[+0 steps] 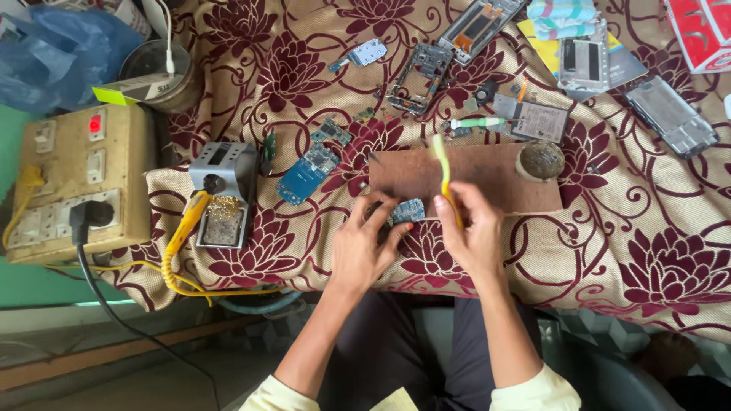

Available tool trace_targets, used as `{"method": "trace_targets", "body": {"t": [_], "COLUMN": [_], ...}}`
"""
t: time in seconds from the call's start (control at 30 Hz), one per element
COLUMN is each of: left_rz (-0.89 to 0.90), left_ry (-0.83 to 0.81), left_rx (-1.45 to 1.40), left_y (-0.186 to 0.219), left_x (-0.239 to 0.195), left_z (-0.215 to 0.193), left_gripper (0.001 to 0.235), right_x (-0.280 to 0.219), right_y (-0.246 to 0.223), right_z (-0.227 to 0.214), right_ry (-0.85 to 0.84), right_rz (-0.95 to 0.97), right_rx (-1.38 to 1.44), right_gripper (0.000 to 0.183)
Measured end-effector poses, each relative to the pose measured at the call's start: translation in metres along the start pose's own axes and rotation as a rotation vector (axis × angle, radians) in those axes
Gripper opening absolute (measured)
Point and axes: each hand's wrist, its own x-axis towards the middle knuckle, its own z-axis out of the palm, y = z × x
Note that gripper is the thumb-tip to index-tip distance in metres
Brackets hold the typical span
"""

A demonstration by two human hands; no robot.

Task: The person cleans a small blue circuit board using a toothbrush and a screwdriver. They scrub the board's surface and scrape at components while holding it on a wooden block.

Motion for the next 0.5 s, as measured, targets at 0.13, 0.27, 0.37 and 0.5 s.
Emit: {"method": "trace_targets", "body": {"t": [0.13, 0.27, 0.37, 0.5], "left_rz": [0.041, 0.082, 0.058, 0.078], "left_ry": [0.042, 0.083, 0.066, 0.047], "left_rx": [0.045, 0.047, 0.081, 0.154], "left_y": [0.000, -0.003, -0.002, 0.002], "left_x": [-0.002, -0.005, -0.004, -0.003], "left_z": [0.003, 0.007, 0.008, 0.008], "left_gripper": [0.043, 0.043, 0.044, 0.051], "right_x": [-0.007, -0.008, -0.006, -0.003], "right_y": [0.002, 0.003, -0.002, -0.013], "right_z": [-0.007, -0.012, -0.011, -0.011], "right_ry": [-0.036, -0.130, -0.192, -0.237], "right_rz": [0.102, 0.118, 0.004, -0.013], "right_rx": [0.123, 0.197, 0.085, -0.001], "right_gripper": [0.014, 0.014, 0.024, 0.039]}}
